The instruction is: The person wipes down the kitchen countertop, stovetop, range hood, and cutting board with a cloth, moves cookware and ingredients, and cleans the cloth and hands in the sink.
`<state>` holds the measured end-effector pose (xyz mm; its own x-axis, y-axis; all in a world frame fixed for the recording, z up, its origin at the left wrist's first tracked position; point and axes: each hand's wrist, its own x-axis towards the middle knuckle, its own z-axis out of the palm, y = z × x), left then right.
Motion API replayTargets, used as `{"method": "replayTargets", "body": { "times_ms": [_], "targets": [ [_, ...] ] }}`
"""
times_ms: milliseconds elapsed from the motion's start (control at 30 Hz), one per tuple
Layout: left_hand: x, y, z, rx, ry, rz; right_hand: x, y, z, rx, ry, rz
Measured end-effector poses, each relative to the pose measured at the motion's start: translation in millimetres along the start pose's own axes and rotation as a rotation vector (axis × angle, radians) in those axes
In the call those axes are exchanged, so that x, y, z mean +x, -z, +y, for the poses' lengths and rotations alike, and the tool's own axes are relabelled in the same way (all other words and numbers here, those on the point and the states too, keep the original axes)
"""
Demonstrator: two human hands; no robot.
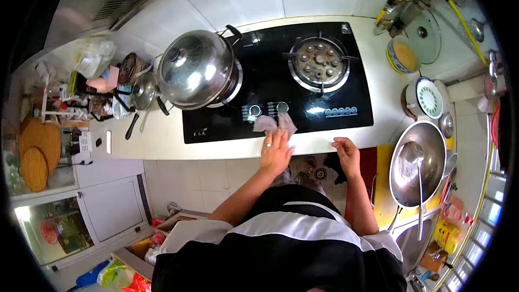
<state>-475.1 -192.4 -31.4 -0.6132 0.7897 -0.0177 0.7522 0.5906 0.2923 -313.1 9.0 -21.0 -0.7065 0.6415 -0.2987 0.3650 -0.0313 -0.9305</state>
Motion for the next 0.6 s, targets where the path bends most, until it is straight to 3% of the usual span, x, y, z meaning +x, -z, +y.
{"method": "replayTargets", "body": {
  "times_ms": [167,433,600],
  "targets": [
    [47.3,-10.4,35.2,-0.034,-0.188,-0.072,-13.1,-0.6,5.0,0.019,-0.024,0.026],
    [117.6,-14.4,56.5,0.036,-0.068,0.032,-23.7,12.9,3.7,0.043,-0.055,0.078],
    [103.0,-26.3,96.9,0.0,-0.277,-0.045,-26.5,5.9,21.2,0.118,-0.073,0.143]
  ]
}}
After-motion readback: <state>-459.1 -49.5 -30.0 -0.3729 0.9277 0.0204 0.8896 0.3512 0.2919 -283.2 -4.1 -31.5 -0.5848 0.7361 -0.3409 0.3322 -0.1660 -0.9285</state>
